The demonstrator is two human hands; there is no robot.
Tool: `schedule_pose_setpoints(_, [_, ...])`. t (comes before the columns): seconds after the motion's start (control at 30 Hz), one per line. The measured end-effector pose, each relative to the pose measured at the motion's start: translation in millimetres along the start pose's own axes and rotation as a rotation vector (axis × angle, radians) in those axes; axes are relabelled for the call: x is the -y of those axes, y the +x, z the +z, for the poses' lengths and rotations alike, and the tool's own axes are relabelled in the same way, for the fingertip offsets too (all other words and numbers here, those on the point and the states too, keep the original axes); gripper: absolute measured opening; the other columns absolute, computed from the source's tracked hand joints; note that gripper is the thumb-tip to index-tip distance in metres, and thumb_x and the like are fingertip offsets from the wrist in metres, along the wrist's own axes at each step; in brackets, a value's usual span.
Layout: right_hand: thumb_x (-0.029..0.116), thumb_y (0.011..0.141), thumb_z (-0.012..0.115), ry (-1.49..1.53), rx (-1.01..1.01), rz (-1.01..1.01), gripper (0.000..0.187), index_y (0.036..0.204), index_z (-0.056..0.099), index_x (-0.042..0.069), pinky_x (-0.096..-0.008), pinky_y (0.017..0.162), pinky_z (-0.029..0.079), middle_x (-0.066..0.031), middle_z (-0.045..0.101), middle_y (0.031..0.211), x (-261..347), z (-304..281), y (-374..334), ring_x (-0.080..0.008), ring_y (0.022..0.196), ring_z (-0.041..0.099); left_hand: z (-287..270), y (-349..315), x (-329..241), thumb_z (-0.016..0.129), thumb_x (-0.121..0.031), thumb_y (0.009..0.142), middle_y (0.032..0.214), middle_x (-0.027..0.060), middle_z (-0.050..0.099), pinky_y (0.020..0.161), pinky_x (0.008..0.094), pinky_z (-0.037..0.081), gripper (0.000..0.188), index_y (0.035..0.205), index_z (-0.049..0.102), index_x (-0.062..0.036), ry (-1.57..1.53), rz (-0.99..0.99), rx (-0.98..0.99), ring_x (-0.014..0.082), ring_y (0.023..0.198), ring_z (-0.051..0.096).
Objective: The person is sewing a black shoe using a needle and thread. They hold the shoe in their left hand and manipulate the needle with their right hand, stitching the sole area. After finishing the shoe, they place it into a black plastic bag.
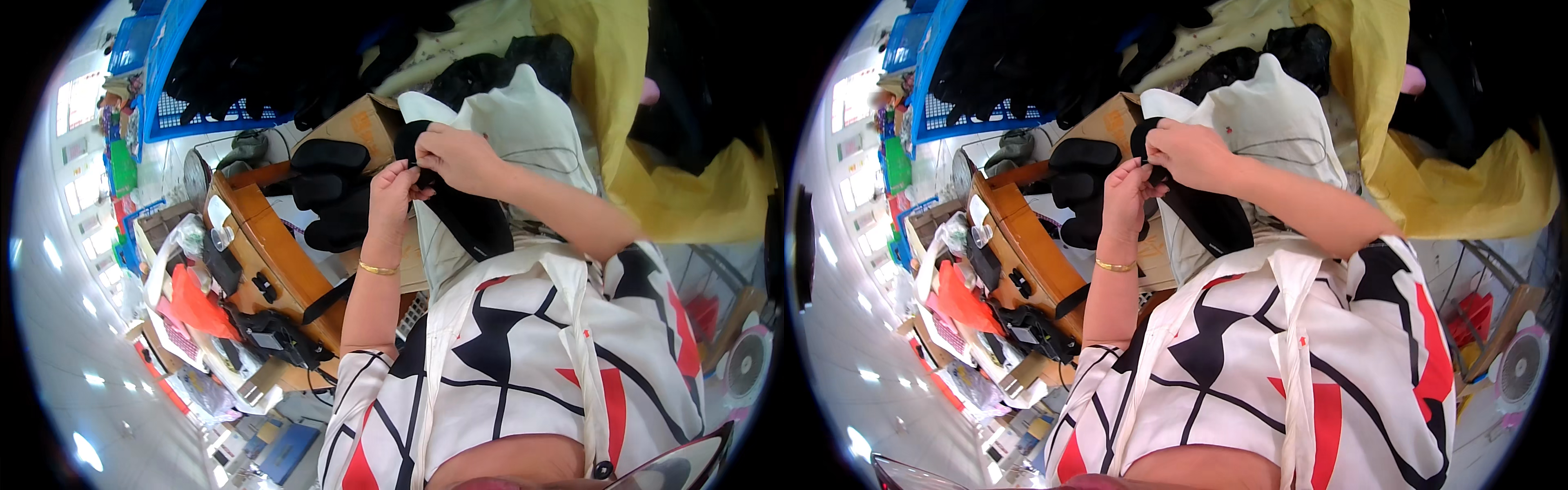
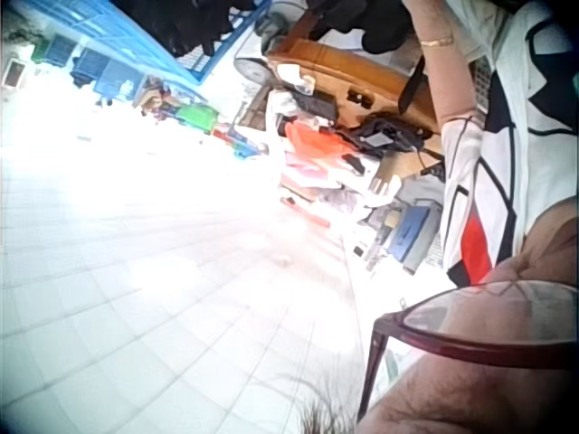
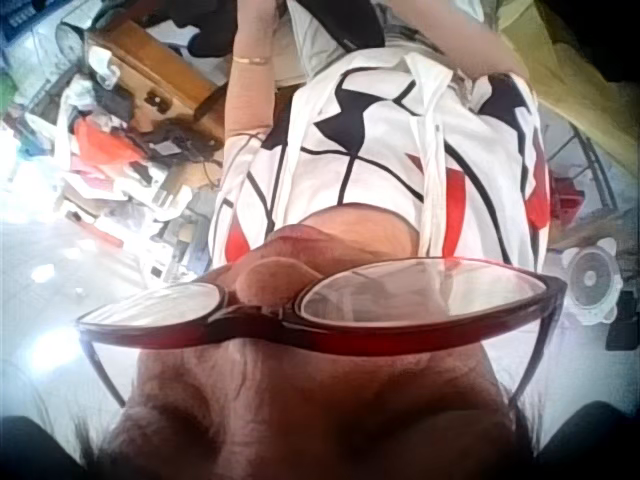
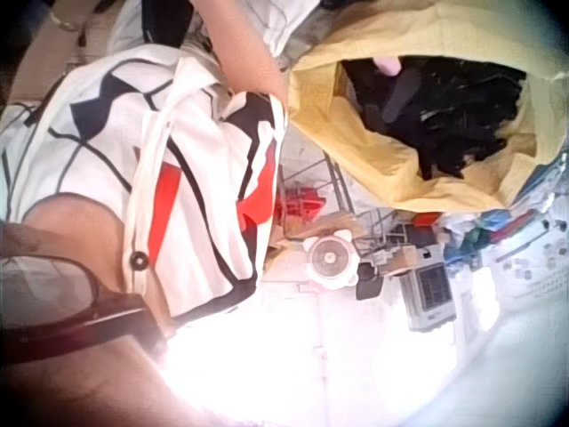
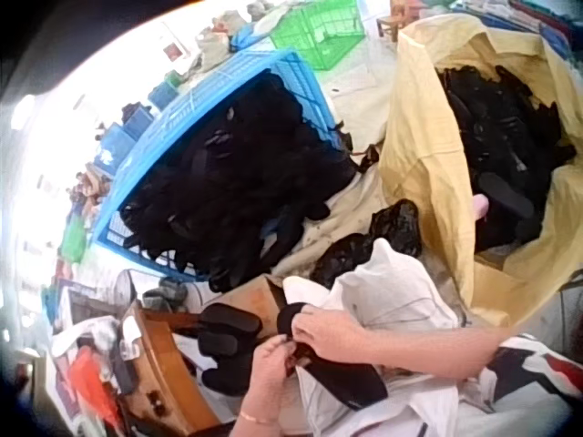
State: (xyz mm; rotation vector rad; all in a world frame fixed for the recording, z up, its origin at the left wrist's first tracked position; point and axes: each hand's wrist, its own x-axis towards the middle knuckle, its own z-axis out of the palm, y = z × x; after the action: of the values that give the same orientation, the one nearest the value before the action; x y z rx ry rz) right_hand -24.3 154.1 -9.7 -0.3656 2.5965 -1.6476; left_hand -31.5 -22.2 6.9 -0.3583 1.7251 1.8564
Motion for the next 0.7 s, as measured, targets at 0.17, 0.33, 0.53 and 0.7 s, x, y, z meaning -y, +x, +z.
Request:
schedule_pose_setpoints(0.17, [0.015,0.094,0.055,0.452,-0.047,0.068,0.013,0.085,0.054,0.006,-0.0310,0.060,0.047,-0.0027,0.058,0.081,5,-2,24,-0.0167,0.068,0.060,-4,2,6,0.058,-0.010,0.093,0.080,0.0038,0.066,0.061,0.0249,0.056,0.012,0.095,0.064,-0.0001,0.051,0.027,0.033,0.0118,0.062,0.064])
schedule_pose_setpoints(0.33, [0.030,0.099,0.050,0.645,0.267,0.507,0.021,0.094,0.052,0.010,-0.0215,0.045,0.041,0.0032,0.050,0.066,3,-51,6,-0.0064,0.054,0.050,0,1,6,0.064,-0.014,0.092,0.078,0.0046,0.066,0.058,0.0245,0.054,0.013,0.094,0.064,-0.0010,0.136,0.057,-0.041,0.0116,0.058,0.063])
schedule_pose_setpoints(0.53, [0.010,0.087,0.063,1.560,-0.196,0.420,0.013,0.099,0.063,0.005,-0.0223,0.047,0.041,0.0016,0.055,0.073,-154,-196,-62,-0.0070,0.060,0.051,5,-4,9,0.066,-0.015,0.091,0.073,0.0047,0.065,0.055,0.0232,0.052,0.014,0.093,0.064,-0.0021,0.118,0.090,-0.095,0.0107,0.054,0.061])
schedule_pose_setpoints(0.7, [0.002,0.098,0.046,1.285,-1.482,-0.026,0.023,0.076,0.043,-0.002,-0.0499,0.088,0.056,-0.0090,0.040,0.067,-223,-401,-170,-0.0162,0.057,0.041,7,1,9,0.066,-0.015,0.091,0.073,0.0046,0.065,0.055,0.0232,0.052,0.013,0.093,0.064,-0.0020,0.121,0.110,-0.062,0.0101,0.054,0.061])
